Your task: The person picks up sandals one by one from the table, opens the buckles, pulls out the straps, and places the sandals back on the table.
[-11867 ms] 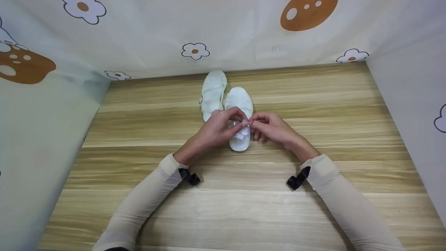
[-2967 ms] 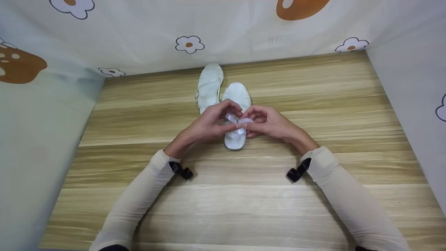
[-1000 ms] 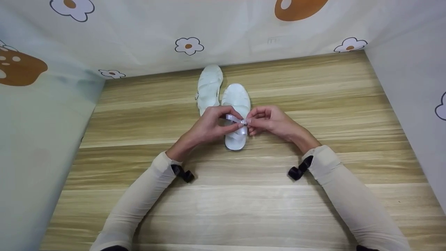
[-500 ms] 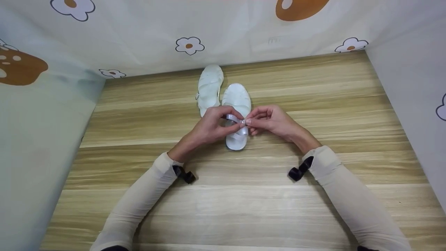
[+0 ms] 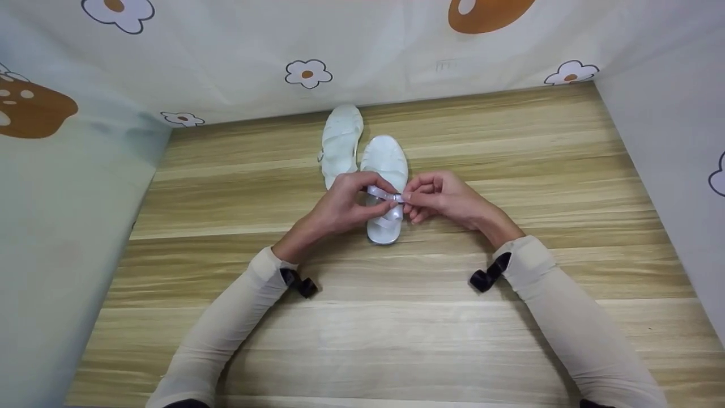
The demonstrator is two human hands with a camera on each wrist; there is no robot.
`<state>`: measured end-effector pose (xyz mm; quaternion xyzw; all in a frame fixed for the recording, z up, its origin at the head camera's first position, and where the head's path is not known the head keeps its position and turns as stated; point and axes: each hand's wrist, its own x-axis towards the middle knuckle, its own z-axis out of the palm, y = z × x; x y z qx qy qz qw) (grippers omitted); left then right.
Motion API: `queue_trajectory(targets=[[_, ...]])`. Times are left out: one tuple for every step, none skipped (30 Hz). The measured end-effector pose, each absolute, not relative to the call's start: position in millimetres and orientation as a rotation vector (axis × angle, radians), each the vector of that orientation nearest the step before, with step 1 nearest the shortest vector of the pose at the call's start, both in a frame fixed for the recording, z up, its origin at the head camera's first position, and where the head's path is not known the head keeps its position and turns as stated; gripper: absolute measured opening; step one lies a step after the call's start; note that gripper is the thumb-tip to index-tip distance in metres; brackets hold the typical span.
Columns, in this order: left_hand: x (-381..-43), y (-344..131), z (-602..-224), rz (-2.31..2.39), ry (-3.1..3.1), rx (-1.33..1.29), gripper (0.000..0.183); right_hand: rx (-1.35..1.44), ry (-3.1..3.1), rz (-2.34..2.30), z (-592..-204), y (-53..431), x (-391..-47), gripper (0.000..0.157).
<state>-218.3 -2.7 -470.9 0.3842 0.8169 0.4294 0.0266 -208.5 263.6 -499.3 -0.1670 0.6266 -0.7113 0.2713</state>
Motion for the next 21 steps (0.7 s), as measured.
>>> queue_trajectory(targets=[[-217.8, -2.6, -470.6, 1.325, 2.527, 1.191, 0.016, -0.45, 1.693, -1.917, -499.7, 263.3, -208.5, 0.013], [-217.6, -2.4, -470.6, 1.323, 2.529, 1.195, 0.016, -0.451, 1.699, -1.916, -500.0, 263.0, -208.5, 0.013], [-217.4, -2.1, -470.7, 1.323, 2.53, 1.197, 0.016, -0.452, 1.707, -1.913, -500.2, 262.8, -208.4, 0.013], [-217.3, -1.8, -470.7, 1.321, 2.531, 1.2, 0.016, -0.451, 1.716, -1.911, -500.2, 262.7, -208.1, 0.013], [-217.2, -1.5, -470.7, 1.321, 2.531, 1.203, 0.016, -0.452, 1.722, -1.91, -500.4, 262.6, -208.1, 0.013], [-217.2, -1.1, -470.8, 1.321, 2.53, 1.205, 0.016, -0.452, 1.729, -1.909, -500.6, 262.4, -207.9, 0.013], [-217.2, -1.1, -470.7, 1.321, 2.529, 1.206, 0.016, -0.452, 1.732, -1.909, -500.6, 261.9, -208.0, 0.012], [-217.4, -1.0, -470.9, 1.321, 2.527, 1.209, 0.016, -0.455, 1.738, -1.908, -500.5, 261.6, -208.0, 0.012], [-217.5, -1.0, -471.0, 1.319, 2.527, 1.21, 0.016, -0.458, 1.739, -1.908, -500.6, 261.4, -208.3, 0.012], [-217.6, -1.0, -471.0, 1.315, 2.528, 1.208, 0.016, -0.46, 1.733, -1.908, -500.6, 261.2, -208.8, 0.012], [-217.9, -1.1, -471.2, 1.312, 2.531, 1.209, 0.016, -0.462, 1.725, -1.908, -500.6, 261.2, -209.2, 0.012], [-218.0, -1.2, -471.2, 1.309, 2.532, 1.21, 0.016, -0.462, 1.716, -1.909, -500.5, 261.2, -209.5, 0.012], [-218.0, -1.3, -471.1, 1.307, 2.534, 1.21, 0.015, -0.462, 1.701, -1.908, -500.5, 261.4, -209.8, 0.013], [-218.0, -1.5, -470.9, 1.305, 2.536, 1.212, 0.015, -0.46, 1.687, -1.909, -500.4, 261.8, -210.1, 0.013], [-218.2, -1.6, -470.9, 1.303, 2.539, 1.212, 0.015, -0.457, 1.67, -1.91, -500.1, 262.3, -210.2, 0.013], [-218.1, -1.8, -470.6, 1.304, 2.54, 1.21, 0.015, -0.453, 1.653, -1.912, -499.6, 262.8, -210.2, 0.014], [-218.2, -2.1, -470.5, 1.307, 2.539, 1.208, 0.015, -0.449, 1.638, -1.916, -499.2, 263.3, -210.1, 0.014], [-218.1, -2.4, -470.3, 1.31, 2.538, 1.204, 0.015, -0.447, 1.626, -1.92, -498.8, 263.9, -209.9, 0.014], [-218.1, -2.7, -470.2, 1.311, 2.538, 1.201, 0.014, -0.445, 1.618, -1.919, -498.4, 264.3, -209.7, 0.013], [-218.1, -3.0, -470.2, 1.313, 2.537, 1.197, 0.014, -0.444, 1.617, -1.918, -498.1, 264.6, -209.5, 0.012], [-218.2, -3.2, -470.4, 1.315, 2.536, 1.192, 0.014, -0.445, 1.62, -1.914, -497.8, 264.6, -209.4, 0.011]])
